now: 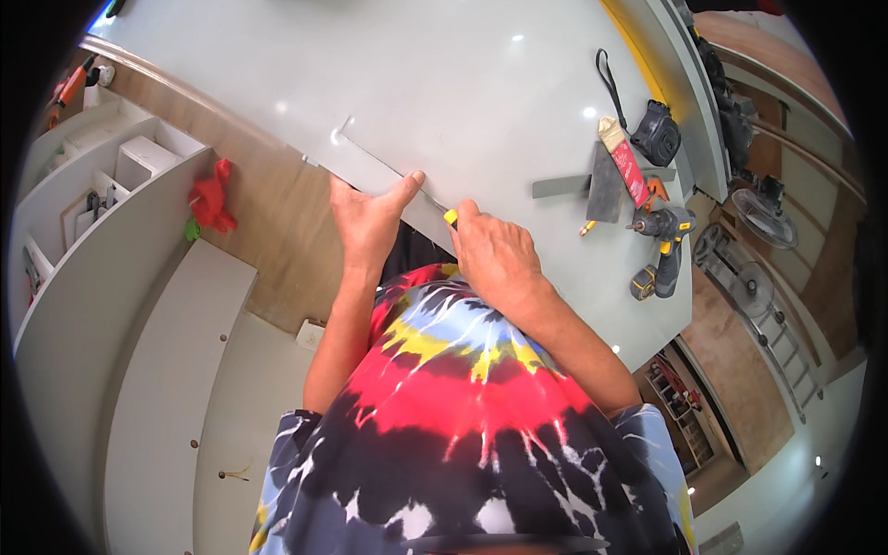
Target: The person uses a utility knife to trim excess edge banding from a white cabinet panel. They then apply heat with a heat gun to a curved wooden frame while peeling off a protective film. The person returns to trimming the edge banding on the panel.
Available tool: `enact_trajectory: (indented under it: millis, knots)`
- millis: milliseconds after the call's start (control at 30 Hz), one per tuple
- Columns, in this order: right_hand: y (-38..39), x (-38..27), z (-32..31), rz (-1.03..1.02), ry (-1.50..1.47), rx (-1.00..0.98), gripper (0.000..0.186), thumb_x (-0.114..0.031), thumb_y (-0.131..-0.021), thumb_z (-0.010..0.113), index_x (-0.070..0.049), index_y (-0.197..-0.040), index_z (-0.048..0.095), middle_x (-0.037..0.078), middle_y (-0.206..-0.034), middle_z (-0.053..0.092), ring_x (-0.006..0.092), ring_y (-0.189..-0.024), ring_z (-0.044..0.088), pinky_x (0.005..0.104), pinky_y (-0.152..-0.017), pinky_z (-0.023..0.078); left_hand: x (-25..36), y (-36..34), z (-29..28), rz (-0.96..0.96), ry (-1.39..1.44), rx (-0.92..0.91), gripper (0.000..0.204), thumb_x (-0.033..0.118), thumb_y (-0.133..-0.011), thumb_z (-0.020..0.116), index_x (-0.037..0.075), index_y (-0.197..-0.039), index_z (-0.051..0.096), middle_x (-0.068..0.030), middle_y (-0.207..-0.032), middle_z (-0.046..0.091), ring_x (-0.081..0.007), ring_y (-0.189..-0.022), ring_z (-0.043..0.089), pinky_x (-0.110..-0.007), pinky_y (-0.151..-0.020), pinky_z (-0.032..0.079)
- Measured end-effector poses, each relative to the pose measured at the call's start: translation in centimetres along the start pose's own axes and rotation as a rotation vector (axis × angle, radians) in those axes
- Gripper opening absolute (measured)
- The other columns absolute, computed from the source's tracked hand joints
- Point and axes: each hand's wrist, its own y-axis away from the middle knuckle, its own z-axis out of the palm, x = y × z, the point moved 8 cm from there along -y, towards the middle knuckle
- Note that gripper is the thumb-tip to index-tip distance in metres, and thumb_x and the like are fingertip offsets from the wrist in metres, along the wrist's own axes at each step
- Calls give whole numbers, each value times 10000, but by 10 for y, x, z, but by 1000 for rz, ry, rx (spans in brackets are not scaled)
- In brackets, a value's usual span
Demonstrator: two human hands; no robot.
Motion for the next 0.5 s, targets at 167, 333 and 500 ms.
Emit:
enact_trajectory:
  millis: [167,333,500]
  knots:
    - [-4,3,2,21,-8,-39,210,-191,-1018,625,2,-998,546,237,-799,715,426,-789,735,521,-695,580,-4,-1,4,-32,126,-34,736,50,-764,892,-37,-1372,487,-137,-1240,654,-216,-1098,666,-355,-946,556]
    - [-2,5,4,-9,-51,41,219,-202,-1017,628,3,-991,554,235,-794,714,431,-788,734,535,-708,579,-6,6,-2,-67,-51,-17,713,44,-761,895,-35,-1347,496,-139,-1227,659,-210,-1105,663,-347,-946,556]
    - [-3,7,2,-14,-107,58,236,-219,-1025,624,3,-1011,547,238,-786,710,452,-782,721,549,-707,565,-7,3,4,-38,75,-35,709,49,-756,897,-30,-1341,503,-134,-1216,666,-213,-1090,671,-354,-947,557]
